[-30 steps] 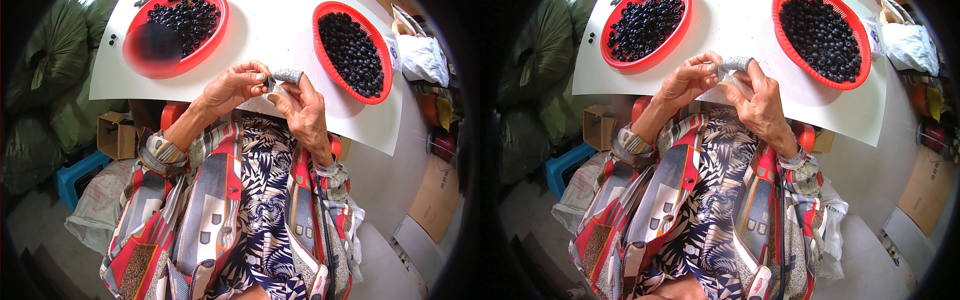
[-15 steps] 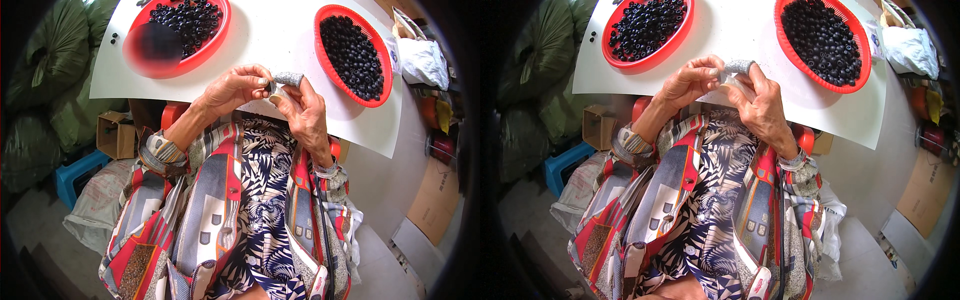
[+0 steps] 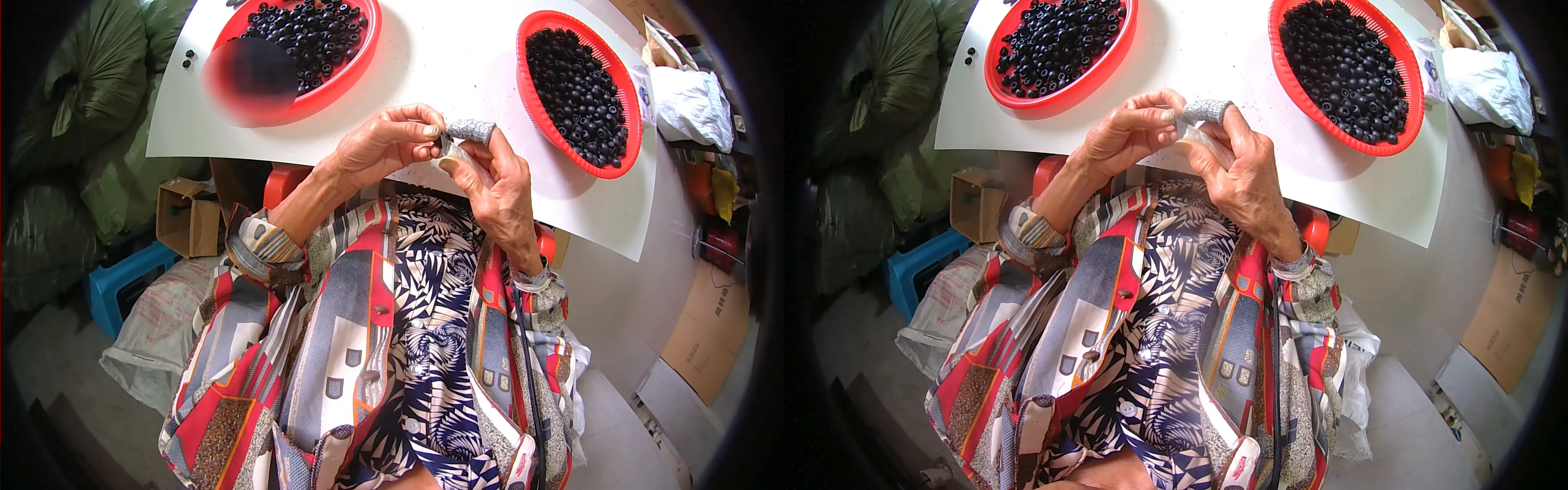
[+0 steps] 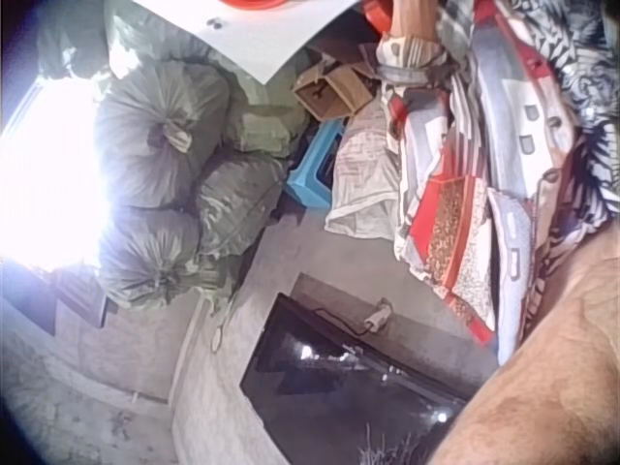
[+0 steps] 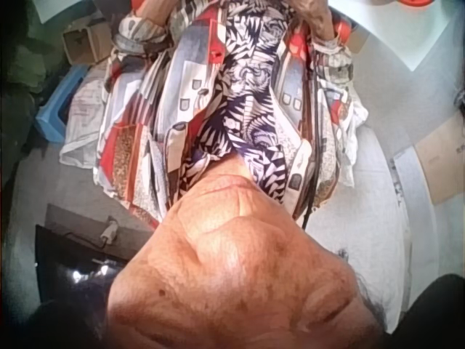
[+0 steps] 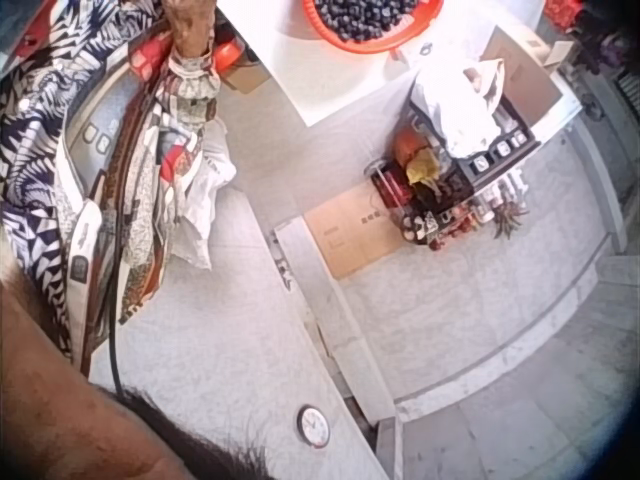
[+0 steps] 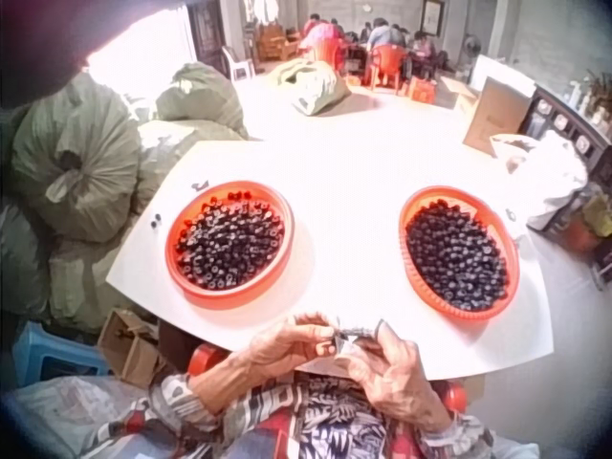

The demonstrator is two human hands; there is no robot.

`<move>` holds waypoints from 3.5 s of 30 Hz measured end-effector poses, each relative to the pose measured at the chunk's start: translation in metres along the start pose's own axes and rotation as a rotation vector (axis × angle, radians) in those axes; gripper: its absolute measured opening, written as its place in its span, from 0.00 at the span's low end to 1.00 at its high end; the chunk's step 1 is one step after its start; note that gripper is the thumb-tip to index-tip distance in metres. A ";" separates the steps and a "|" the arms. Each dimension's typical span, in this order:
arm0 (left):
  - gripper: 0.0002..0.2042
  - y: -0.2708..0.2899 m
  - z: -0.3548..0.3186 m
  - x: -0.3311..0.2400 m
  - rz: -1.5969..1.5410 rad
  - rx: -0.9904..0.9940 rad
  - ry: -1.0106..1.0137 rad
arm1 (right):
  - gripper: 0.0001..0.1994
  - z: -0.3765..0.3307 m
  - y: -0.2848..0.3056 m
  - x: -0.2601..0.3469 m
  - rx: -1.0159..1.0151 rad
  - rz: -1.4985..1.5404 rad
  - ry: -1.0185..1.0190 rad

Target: Inspecting and sorting small black plastic or rubber components on a white table.

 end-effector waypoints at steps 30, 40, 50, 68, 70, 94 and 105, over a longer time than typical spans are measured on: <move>0.04 0.005 0.002 0.002 -0.065 0.068 0.034 | 0.11 0.000 -0.002 -0.001 0.021 0.011 -0.035; 0.06 0.008 0.004 0.003 -0.006 0.127 0.057 | 0.11 0.002 -0.004 -0.010 0.093 0.102 -0.102; 0.12 0.004 0.004 0.000 -0.081 0.048 0.011 | 0.13 0.001 0.031 -0.008 -0.121 0.472 -0.208; 0.07 0.007 -0.002 0.002 0.100 -0.028 -0.046 | 0.09 0.004 0.011 -0.012 0.049 0.328 -0.282; 0.07 0.008 -0.001 -0.004 0.188 -0.103 -0.087 | 0.08 0.005 0.012 -0.011 0.042 0.336 -0.293; 0.06 -0.084 0.127 -0.093 1.669 0.348 -0.557 | 0.11 0.006 0.009 -0.025 0.047 0.092 -0.124; 0.03 -0.144 0.178 0.003 2.666 0.800 -0.506 | 0.14 0.004 0.010 -0.016 0.016 0.029 -0.057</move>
Point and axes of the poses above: each hand's wrist, its own z-axis towards the middle knuckle, its own y-axis out of the back of the hand, x = y × z, the point moved 6 cm from there along z, towards the middle knuckle, and after that the axes turned 10 degrees about -y, right-handed, at the moved point
